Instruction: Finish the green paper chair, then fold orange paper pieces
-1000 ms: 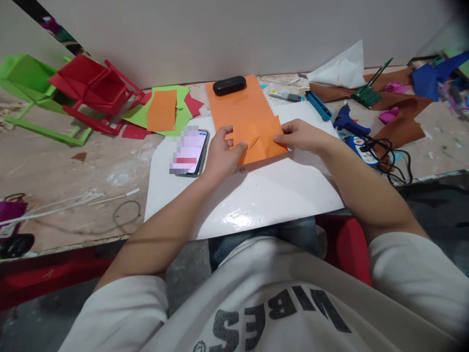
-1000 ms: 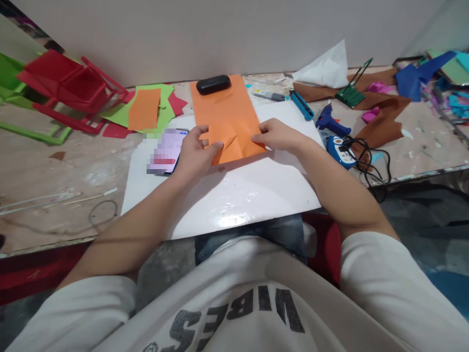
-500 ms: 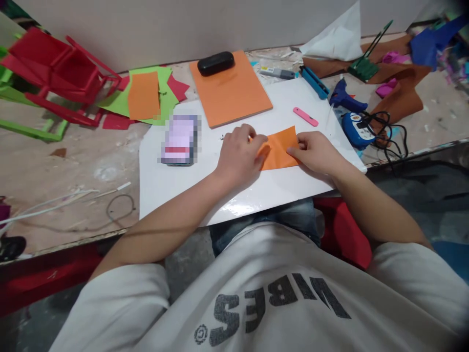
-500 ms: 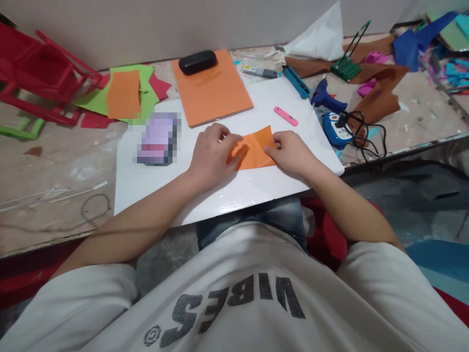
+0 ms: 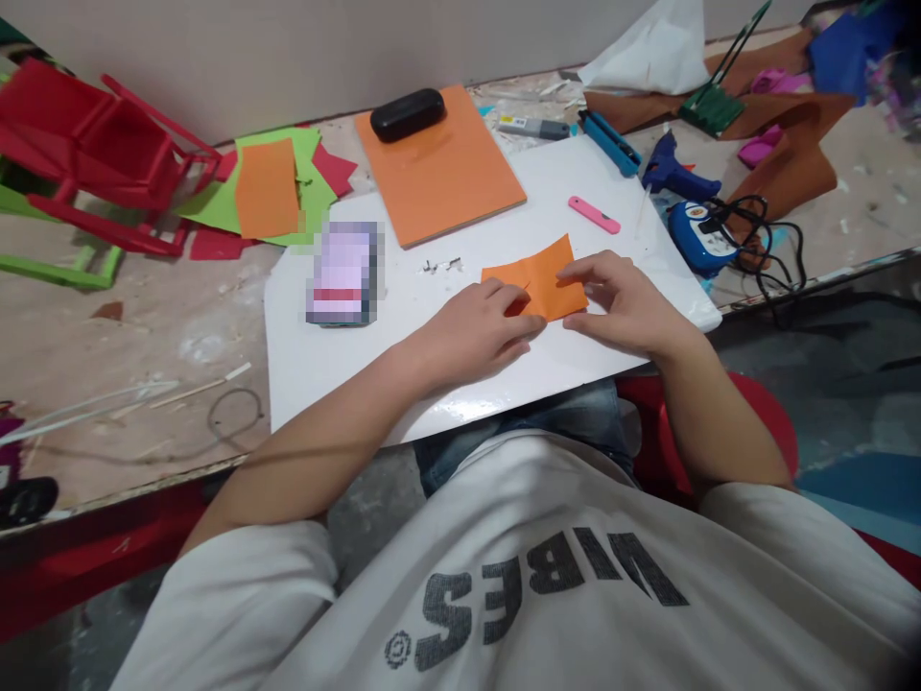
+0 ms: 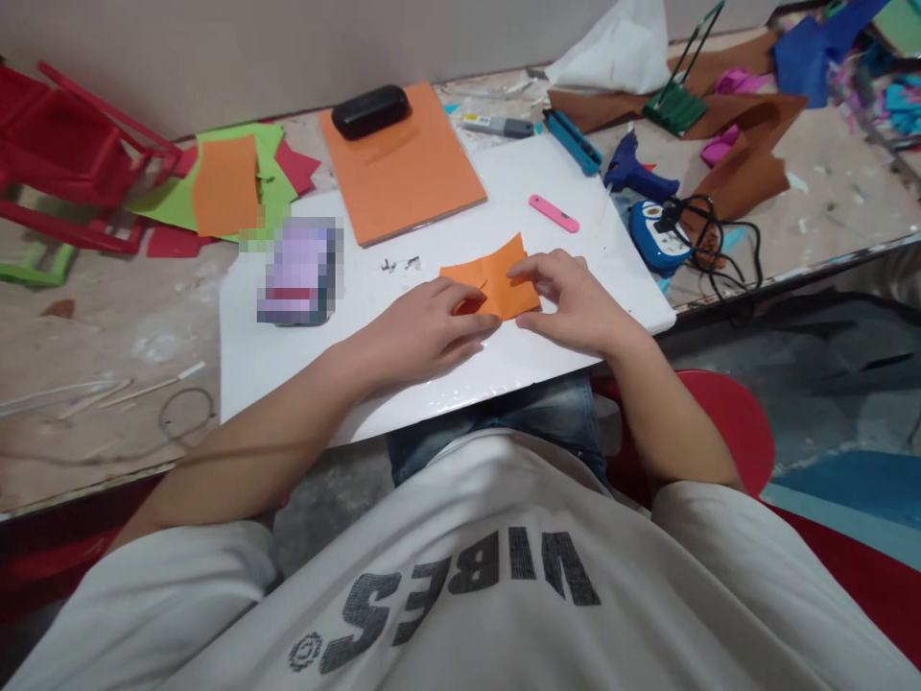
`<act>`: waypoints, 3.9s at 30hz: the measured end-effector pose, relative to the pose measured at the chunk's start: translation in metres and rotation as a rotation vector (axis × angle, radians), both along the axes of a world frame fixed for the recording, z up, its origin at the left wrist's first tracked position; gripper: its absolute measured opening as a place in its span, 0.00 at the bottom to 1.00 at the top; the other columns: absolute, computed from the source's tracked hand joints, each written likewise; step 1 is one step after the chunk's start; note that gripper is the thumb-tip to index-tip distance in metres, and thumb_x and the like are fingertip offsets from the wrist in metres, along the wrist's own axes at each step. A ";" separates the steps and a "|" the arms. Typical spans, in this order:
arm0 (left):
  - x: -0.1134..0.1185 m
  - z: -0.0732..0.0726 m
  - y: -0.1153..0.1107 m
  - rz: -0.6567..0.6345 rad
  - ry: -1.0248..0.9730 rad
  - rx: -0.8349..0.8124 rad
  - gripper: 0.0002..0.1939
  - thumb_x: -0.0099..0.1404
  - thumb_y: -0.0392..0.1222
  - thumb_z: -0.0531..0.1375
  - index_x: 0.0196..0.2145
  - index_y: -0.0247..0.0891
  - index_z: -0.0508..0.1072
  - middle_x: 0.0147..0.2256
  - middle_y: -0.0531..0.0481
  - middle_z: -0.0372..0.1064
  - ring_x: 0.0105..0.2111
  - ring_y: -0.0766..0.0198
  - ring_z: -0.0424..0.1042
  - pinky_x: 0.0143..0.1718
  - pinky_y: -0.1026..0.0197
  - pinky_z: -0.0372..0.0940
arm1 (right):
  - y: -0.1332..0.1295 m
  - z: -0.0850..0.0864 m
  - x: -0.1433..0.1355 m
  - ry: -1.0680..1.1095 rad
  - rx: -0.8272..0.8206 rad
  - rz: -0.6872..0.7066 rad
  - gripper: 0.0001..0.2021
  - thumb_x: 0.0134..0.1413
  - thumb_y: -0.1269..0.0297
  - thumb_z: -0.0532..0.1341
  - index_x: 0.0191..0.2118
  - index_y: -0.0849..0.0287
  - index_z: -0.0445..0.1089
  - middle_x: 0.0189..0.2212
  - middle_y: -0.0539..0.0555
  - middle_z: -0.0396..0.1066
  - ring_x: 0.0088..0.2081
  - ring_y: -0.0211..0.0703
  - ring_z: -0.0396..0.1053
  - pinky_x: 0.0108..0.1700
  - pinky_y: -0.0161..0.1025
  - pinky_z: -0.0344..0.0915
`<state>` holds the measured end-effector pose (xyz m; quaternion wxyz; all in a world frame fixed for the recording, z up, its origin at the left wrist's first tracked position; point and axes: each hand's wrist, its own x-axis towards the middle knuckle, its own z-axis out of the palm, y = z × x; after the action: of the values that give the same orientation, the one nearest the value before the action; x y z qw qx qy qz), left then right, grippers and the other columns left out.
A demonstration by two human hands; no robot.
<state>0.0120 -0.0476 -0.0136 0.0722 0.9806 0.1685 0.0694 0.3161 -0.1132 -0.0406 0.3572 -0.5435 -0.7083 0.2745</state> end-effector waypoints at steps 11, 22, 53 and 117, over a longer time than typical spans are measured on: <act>0.004 0.011 -0.004 -0.028 0.088 -0.009 0.25 0.85 0.45 0.56 0.71 0.42 0.83 0.63 0.31 0.80 0.56 0.39 0.75 0.60 0.38 0.71 | 0.011 0.029 -0.013 -0.267 0.099 0.177 0.19 0.68 0.60 0.69 0.62 0.46 0.86 0.50 0.55 0.89 0.52 0.66 0.80 0.65 0.67 0.69; 0.005 -0.001 -0.004 -0.004 0.059 -0.050 0.24 0.85 0.56 0.59 0.66 0.42 0.84 0.61 0.30 0.78 0.58 0.36 0.72 0.59 0.37 0.71 | 0.034 0.026 -0.012 -0.108 -0.008 0.220 0.25 0.61 0.55 0.78 0.63 0.42 0.85 0.47 0.54 0.88 0.57 0.66 0.81 0.62 0.64 0.79; 0.016 -0.022 0.008 0.391 -0.211 -0.181 0.13 0.81 0.35 0.57 0.45 0.41 0.82 0.47 0.40 0.84 0.49 0.44 0.76 0.52 0.40 0.70 | 0.045 0.011 -0.020 -0.164 0.029 0.187 0.06 0.67 0.55 0.69 0.43 0.49 0.77 0.60 0.57 0.88 0.54 0.64 0.83 0.67 0.68 0.64; 0.011 -0.002 0.033 0.583 -0.150 -0.485 0.10 0.76 0.48 0.69 0.38 0.41 0.81 0.48 0.44 0.77 0.55 0.45 0.73 0.67 0.35 0.62 | 0.044 0.016 -0.025 -0.478 -0.083 0.206 0.29 0.77 0.60 0.51 0.71 0.52 0.81 0.49 0.66 0.81 0.55 0.70 0.70 0.64 0.68 0.55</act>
<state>0.0231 -0.0143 -0.0151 0.2914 0.8382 0.4459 0.1168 0.2910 -0.0690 -0.0249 0.1274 -0.5318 -0.8124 0.2023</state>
